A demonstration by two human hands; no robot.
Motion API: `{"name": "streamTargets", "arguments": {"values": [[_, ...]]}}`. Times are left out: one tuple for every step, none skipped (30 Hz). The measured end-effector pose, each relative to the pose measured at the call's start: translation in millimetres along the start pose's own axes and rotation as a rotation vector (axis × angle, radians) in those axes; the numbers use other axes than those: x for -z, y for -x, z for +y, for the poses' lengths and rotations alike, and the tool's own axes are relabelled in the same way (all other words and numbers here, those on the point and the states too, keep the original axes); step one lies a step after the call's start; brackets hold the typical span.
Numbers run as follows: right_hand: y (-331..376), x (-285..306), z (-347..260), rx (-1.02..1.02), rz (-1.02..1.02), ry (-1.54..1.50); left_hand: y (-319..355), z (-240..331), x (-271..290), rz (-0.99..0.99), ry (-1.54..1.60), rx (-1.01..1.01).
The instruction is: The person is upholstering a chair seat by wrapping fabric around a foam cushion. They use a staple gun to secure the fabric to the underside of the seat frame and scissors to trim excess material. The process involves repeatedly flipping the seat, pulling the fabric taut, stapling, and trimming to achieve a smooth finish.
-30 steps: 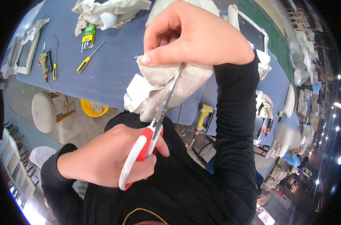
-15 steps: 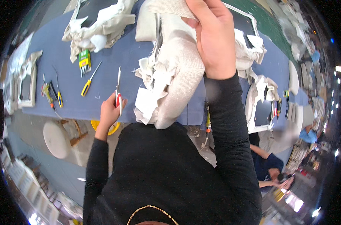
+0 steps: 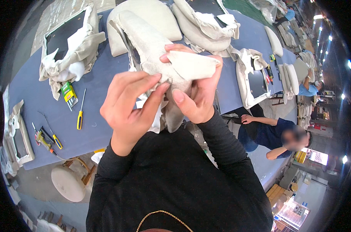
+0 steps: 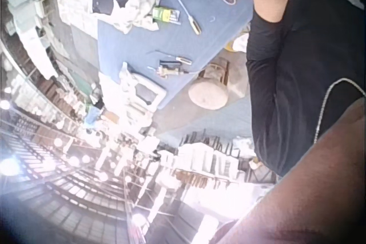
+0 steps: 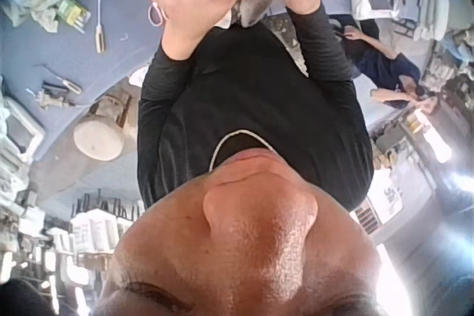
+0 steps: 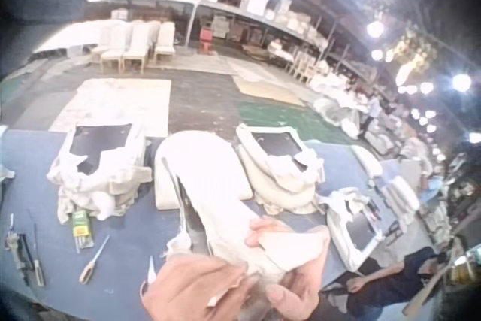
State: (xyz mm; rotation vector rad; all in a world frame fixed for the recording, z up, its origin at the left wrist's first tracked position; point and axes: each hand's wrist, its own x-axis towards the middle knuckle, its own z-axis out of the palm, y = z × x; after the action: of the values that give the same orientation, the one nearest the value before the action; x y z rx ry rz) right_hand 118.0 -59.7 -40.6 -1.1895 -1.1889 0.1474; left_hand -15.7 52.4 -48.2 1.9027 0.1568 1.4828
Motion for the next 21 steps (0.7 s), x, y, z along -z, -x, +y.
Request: {"name": "streamTargets", "arguments": {"values": [[3,0,1,0.005,0.013,0.004,0,-1,0,0.004,0.001,-0.005],[2,0,4,0.03,0.011,0.039,-1,-2,1,0.009,0.0,-0.009],[1,0,8,0.059,-0.005,0.069,-1,-2,1,0.01,0.003,-0.01],[0,1,11,0.086,-0.019,0.099,-1,-4,2,0.002,0.023,-0.009],[0,2,14,0.112,-0.032,0.13,-2,-6,5,-0.005,0.043,-0.007],[-2,0,15,0.117,-0.031,0.148,-3,-8,7,-0.009,0.058,-0.006],[-4,-3,15,0.113,-0.016,0.137,-5,-9,9,-0.025,0.06,-0.019],[-6,-5,15,0.11,0.0,0.13,-6,-10,11,-0.04,0.063,-0.031],[-8,-8,14,0.101,0.03,0.091,-6,-13,12,-0.055,0.061,-0.045],[-11,-10,14,0.09,0.06,0.052,-6,-15,11,-0.056,0.054,-0.052],[-13,-11,15,0.082,0.071,0.055,-7,-16,8,-0.056,0.047,-0.059],[-16,-10,16,0.074,0.079,0.06,-7,-18,4,-0.054,0.042,-0.065],[-18,-9,17,0.066,0.088,0.065,-8,-19,2,-0.049,0.039,-0.073],[-18,-8,18,0.058,0.092,0.051,-8,-21,-1,-0.043,0.037,-0.082],[-18,-8,19,0.053,0.098,0.033,-9,-22,-3,-0.039,0.031,-0.093],[-19,-7,20,0.048,0.095,0.028,-9,-23,-5,-0.039,0.03,-0.094],[-19,-5,22,0.041,0.09,0.023,-9,-24,-7,-0.04,0.029,-0.094],[-20,-3,22,0.036,0.08,0.028,-9,-23,-7,-0.044,0.027,-0.098],[-20,-1,22,0.031,0.071,0.034,-9,-23,-8,-0.035,0.021,-0.11],[-20,2,22,0.022,0.061,0.043,-9,-25,-9,-0.025,0.015,-0.121],[-21,2,24,0.017,0.06,0.051,-10,-27,-9,-0.022,0.008,-0.139]]}}
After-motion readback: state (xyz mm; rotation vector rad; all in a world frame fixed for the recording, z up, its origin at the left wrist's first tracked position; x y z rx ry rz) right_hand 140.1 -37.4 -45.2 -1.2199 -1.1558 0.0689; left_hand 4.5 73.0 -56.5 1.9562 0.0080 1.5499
